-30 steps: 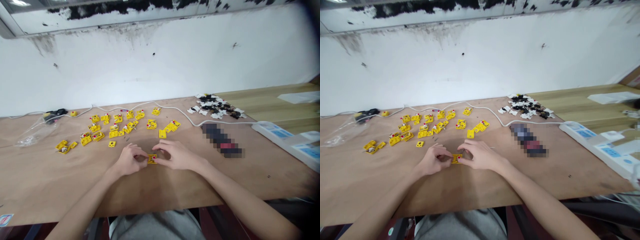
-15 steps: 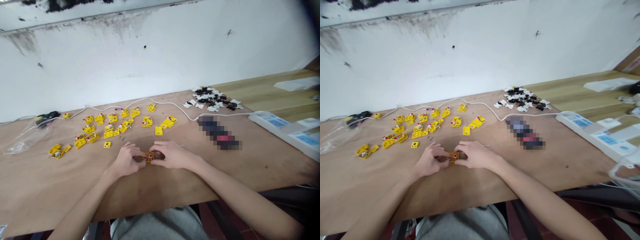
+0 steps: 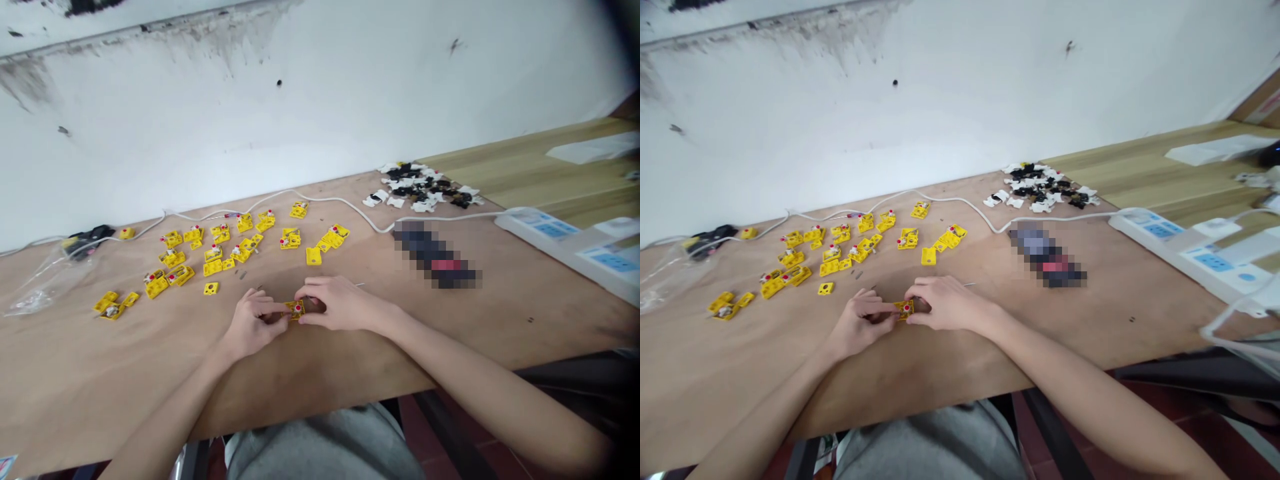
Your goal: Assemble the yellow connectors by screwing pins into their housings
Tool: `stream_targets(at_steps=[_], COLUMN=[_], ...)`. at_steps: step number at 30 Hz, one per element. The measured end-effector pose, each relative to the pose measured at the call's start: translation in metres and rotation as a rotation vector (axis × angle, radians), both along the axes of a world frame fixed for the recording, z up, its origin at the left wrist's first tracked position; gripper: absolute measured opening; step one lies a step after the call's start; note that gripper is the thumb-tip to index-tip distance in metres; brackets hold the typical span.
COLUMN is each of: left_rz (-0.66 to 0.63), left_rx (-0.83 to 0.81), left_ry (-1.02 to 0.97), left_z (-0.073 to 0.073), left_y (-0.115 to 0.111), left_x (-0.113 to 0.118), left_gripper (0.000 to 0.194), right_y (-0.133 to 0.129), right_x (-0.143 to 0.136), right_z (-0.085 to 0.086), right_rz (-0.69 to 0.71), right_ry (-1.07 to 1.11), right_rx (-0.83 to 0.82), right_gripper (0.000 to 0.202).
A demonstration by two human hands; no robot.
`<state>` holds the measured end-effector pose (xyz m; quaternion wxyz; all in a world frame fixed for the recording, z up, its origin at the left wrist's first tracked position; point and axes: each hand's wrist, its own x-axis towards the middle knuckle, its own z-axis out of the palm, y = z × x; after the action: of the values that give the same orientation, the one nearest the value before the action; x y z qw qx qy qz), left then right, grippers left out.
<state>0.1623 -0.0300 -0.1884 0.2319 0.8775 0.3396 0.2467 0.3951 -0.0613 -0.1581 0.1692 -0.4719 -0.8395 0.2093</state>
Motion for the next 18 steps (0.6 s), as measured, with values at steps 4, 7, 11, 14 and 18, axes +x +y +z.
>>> stream_targets(at_steps=[4, 7, 11, 14, 18], left_rz=[0.013, 0.032, 0.050, 0.054, 0.081], left_rx=[-0.056, -0.095, -0.145, -0.166, -0.191], left_ry=[0.015, 0.023, 0.028, 0.016, 0.013], left_z=[0.0021, 0.0026, 0.0025, 0.0030, 0.0037], left_y=[-0.0015, -0.0019, -0.0022, -0.0032, -0.0042], left_x=[-0.0001, -0.0002, -0.0001, 0.0001, 0.0008], left_gripper=[0.014, 0.014, 0.014, 0.014, 0.015], right_y=[0.0002, 0.0010, 0.0013, 0.0009, 0.0003], right_x=[-0.0001, 0.0006, 0.0009, 0.0004, -0.0004], right_z=[0.0004, -0.0008, -0.0025, -0.0023, -0.0007], right_rz=[-0.004, 0.014, 0.021, 0.001, -0.009], right_ry=[0.010, 0.014, 0.017, 0.013, 0.006], right_rx=[0.005, 0.009, 0.006, 0.014, 0.012], right_gripper=[0.028, 0.028, 0.027, 0.028, 0.029])
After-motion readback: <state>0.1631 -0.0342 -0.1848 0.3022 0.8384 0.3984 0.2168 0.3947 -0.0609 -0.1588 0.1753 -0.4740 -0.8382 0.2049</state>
